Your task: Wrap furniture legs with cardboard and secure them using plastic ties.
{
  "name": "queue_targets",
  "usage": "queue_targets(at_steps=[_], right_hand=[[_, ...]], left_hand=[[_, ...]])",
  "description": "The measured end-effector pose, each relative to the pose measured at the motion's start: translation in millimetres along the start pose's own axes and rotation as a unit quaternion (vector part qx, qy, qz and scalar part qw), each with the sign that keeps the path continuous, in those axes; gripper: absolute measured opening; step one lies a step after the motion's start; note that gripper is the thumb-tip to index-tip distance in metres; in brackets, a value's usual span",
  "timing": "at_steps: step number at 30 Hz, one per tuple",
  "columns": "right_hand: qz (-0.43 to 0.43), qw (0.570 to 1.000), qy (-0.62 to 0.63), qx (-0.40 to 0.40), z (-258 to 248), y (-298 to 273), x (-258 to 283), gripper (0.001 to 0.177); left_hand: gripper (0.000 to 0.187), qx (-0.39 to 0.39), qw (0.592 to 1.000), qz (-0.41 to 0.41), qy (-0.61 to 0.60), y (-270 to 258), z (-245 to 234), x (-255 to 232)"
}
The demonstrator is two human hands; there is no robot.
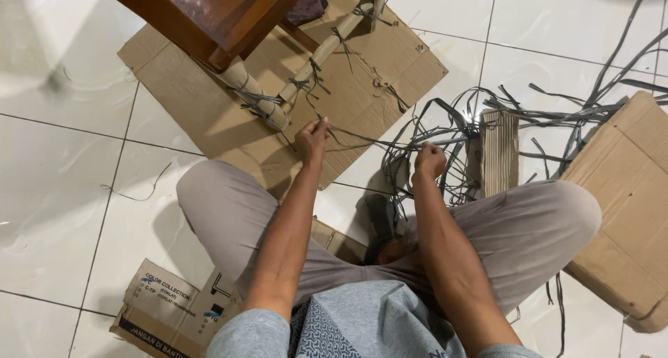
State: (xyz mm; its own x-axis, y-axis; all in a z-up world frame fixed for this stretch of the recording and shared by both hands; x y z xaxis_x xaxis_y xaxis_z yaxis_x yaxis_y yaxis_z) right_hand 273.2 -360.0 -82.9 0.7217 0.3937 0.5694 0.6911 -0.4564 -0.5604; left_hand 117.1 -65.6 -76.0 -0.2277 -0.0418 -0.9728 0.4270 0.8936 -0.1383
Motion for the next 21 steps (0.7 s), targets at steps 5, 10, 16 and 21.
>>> queue_targets(at_steps=[5, 10, 16, 21], right_hand=[[-0.044, 0.995, -0.088, 0.028, 8, 22, -14, 0.026], [-0.164, 0.978, -0.13, -0.02, -3, -36, 21, 0.031], [-0.247, 0.928, -0.121, 0.249, 22, -106, 36, 0.038], [-0.211, 0.888, -0.134, 0.385, 52, -139, 20, 0.05]], left_hand=[[0.02, 0.025, 1.0, -0.007, -0.01, 8, 10, 27], [0.025, 0.118, 0.993, -0.017, -0.023, -18, 13, -4], [0.03, 0.176, 0.982, -0.046, -0.051, -46, 25, -19], [0.034, 0.208, 0.971, 0.004, 0.116, -33, 37, 24]])
Point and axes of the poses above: each hand's wrist, its own y-axis towards the middle knuckle, its own z-axis out of the palm, x = y × z, the point moved 4 cm from there along y, towards the middle knuckle, and after that the axes turned 15 degrees about z, right-handed, at the moved point
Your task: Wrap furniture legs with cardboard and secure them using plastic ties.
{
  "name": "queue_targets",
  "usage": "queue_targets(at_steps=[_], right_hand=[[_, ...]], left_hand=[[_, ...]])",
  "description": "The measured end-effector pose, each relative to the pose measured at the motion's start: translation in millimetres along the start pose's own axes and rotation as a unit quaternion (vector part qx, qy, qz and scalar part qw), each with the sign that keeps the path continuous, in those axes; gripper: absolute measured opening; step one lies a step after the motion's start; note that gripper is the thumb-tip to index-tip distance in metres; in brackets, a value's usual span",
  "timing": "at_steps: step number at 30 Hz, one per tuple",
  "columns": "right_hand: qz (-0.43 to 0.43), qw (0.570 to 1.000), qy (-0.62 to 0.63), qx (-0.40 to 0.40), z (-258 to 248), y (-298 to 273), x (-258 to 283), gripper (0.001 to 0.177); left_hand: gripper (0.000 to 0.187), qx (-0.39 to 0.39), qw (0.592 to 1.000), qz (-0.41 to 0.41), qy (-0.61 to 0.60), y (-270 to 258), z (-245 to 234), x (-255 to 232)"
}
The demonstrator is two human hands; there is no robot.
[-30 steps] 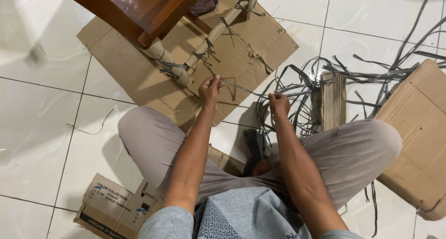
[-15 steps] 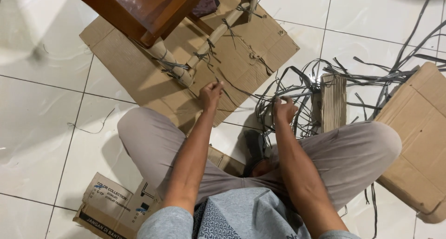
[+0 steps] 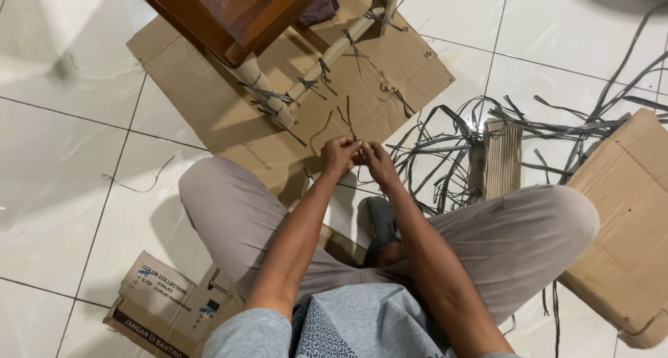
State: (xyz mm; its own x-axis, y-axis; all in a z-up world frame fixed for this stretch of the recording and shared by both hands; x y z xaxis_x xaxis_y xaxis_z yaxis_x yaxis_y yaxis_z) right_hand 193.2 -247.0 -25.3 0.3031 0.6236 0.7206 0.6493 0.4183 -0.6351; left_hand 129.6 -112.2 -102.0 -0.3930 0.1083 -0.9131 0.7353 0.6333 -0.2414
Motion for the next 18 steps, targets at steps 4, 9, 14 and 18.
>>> queue_targets(at_steps=[4, 9, 14, 18], right_hand=[[0.044, 0.987, 0.147, 0.045, 5, 11, -15, 0.041], [0.058, 0.986, 0.148, 0.047, 7, 4, 6, 0.03], [0.144, 0.951, 0.273, -0.002, 13, 17, 14, 0.018], [0.134, 0.92, 0.368, -0.023, 27, 29, 29, 0.017]], left_hand=[[0.029, -0.038, 0.999, -0.029, 0.011, 1, -9, 15], [0.019, -0.128, 0.987, -0.057, -0.083, 2, -32, 27], [0.034, -0.221, 0.969, -0.102, 0.037, 12, -81, 44], [0.036, -0.255, 0.956, -0.144, 0.011, 7, -123, 32]])
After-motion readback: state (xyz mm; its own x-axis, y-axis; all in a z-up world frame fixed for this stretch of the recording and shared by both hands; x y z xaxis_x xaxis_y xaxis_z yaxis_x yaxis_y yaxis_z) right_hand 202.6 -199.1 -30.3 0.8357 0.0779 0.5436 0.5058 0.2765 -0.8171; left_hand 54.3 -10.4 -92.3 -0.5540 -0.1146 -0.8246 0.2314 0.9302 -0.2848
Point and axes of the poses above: each hand's wrist, its own y-axis towards the middle knuckle, its own z-axis out of the palm, x = y × z, the point moved 4 cm from there along y, towards the middle knuckle, and after that the axes turned 15 degrees about z, right-handed, at the moved point
